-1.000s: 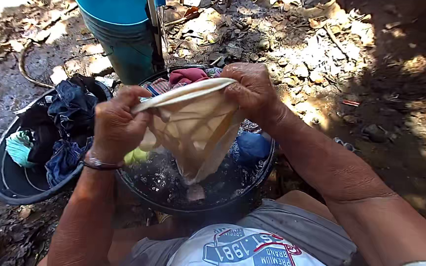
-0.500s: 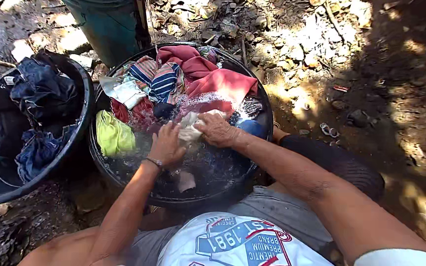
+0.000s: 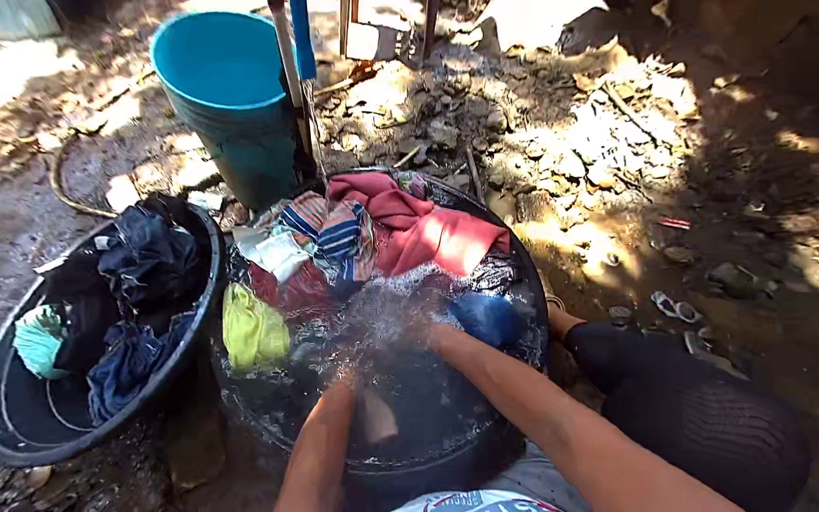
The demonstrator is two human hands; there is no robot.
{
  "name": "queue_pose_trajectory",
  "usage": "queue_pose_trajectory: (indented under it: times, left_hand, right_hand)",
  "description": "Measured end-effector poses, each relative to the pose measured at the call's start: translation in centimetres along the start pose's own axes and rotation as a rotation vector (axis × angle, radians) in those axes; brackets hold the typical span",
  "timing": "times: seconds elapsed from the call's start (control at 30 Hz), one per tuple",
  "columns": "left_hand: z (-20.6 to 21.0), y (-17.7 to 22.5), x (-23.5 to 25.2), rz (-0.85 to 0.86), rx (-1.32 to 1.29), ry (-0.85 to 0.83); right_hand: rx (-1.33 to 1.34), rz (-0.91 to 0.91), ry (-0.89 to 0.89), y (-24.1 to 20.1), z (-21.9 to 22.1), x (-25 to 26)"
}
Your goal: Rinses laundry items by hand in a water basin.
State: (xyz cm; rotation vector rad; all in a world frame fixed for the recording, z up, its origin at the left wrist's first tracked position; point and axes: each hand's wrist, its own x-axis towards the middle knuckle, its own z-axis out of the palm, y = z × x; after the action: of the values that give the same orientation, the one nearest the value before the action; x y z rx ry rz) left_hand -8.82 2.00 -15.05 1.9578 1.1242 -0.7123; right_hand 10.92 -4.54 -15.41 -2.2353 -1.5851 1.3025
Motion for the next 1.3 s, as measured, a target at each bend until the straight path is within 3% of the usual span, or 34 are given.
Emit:
queue_pose_trajectory:
  times: [0.13,0.27,0.43,0.5,0.6,0.7,0.8,0.87,1.0,1.07,1.17,1.23,1.3]
  left_hand:
    - [-0.8,1.5,-1.0,-0.027,0.154,0.041]
    - [-3.1,3.6,0.3,0.283,0.155,0.184]
    - [-4.0,4.0,0.9,0.601,-0.297,0.447]
    - [-4.7,5.2,-1.2,0.57,-0.489,0.467]
    - [-6.8,5.5,-3.8,0.558,-0.85,0.581]
    - [-9.8,4.6,-6.4,0.824,-1.297,0.555]
    - [-12.6,5.6,-9.0,1.134,-1.442,0.5]
    - [-13.1,7.0,-9.4,1.225,-1.41,0.453]
    - [-10.7,10.1,-9.1,1.141,-1.107,0.493]
    - [-8.1,10.8,-8.7,1.065,-0.772,0.669]
    - [-4.3,10.9,-6.4,1.192,-0.208,1.129]
    - [-3.6,10.1,-4.8,1.263,-0.049,1.315]
    - [-4.6,9.1,-4.0,1.161,0.011,1.418]
  right_hand:
    - [-0.154,-0.07,0.025,-1.2,-2.1,-0.8]
    - [-0.028,-0.154,0.242,-3.1,-6.2,-1.9]
    - [0.423,-0.675,0.624,-9.8,-12.0,-7.9]
    - [0.755,-0.799,0.644,-13.2,-14.4,-10.8]
    - [0.951,-0.956,0.794,-14.2,-17.8,-12.8]
    - [1.413,-0.827,0.929,-11.4,-19.8,-11.1]
    - [1.56,-0.469,0.942,-7.6,-16.2,-7.6]
    - [1.512,-0.347,0.795,-6.8,-11.3,-5.8]
    - [1.506,-0.308,0.483,-7.0,-3.6,-5.1]
    - [1.346,-0.407,0.521,-5.2,-1.0,-5.5]
    - [1.318,-0.54,0.536,-4.6,-1.9,-5.4]
    - [1.167,-0.554,0.76,-6.3,-3.6,-4.3]
    - [0.917,-0.452,0.836,-7.4,-4.5,-5.1]
